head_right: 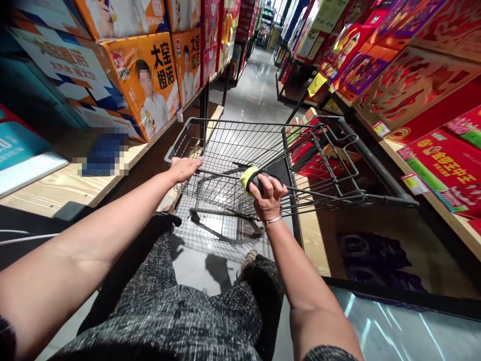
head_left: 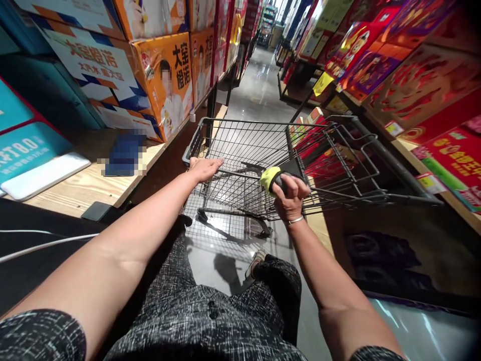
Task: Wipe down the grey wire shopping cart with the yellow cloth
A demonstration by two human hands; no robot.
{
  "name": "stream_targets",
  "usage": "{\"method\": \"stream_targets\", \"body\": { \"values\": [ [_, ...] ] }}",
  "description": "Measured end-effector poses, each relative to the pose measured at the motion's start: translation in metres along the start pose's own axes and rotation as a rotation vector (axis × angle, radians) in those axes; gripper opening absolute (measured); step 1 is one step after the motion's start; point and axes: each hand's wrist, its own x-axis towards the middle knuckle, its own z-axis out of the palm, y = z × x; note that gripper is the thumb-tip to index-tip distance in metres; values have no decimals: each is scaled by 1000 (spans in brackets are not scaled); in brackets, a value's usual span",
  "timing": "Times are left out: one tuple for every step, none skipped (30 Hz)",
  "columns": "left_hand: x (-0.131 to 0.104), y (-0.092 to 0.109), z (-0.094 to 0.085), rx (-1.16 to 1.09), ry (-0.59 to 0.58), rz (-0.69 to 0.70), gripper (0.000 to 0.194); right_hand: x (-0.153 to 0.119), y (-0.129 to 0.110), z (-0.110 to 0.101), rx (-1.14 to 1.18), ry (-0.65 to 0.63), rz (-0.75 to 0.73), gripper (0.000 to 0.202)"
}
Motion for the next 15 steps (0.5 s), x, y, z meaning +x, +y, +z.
{"method": "stream_targets", "body": {
  "values": [
    [1,5,0,10,-13,4,76,1,-6,4,3,-5,12,37],
    [1,10,0,21,-19,24,77,-1,-15,13,14,-37,0,37],
    [0,15,0,31,-16,57,76,-5,-26,25,32,-91,-34,37],
    [-3,20,0,36,-2,99,74,-12,-39,39,52,-162,-84,37],
    [-5,25,0,37,22,140,71,-21,-51,54,73,-245,-147,38],
    [-8,29,0,31,51,172,65,-31,-61,68,94,-327,-212,39],
    [-11,33,-1,19,72,193,60,-42,-70,81,113,-399,-270,39],
    [-14,35,-2,5,78,209,54,-52,-75,92,126,-457,-312,38],
    [-16,37,-3,-6,69,221,51,-62,-78,100,135,-500,-336,36],
    [-18,39,-3,-10,51,234,50,-69,-77,106,139,-530,-347,32],
    [-18,40,-3,-7,27,255,50,-75,-73,108,137,-548,-347,29],
    [-18,41,-2,0,3,285,50,-78,-67,107,130,-559,-339,27],
    [-18,42,0,9,-15,318,50,-79,-58,102,121,-567,-333,27],
    [-17,44,2,18,-26,348,51,-78,-46,95,110,-565,-326,29],
    [-16,47,5,24,-34,369,51,-74,-32,84,96,-547,-310,31]
  ]
}}
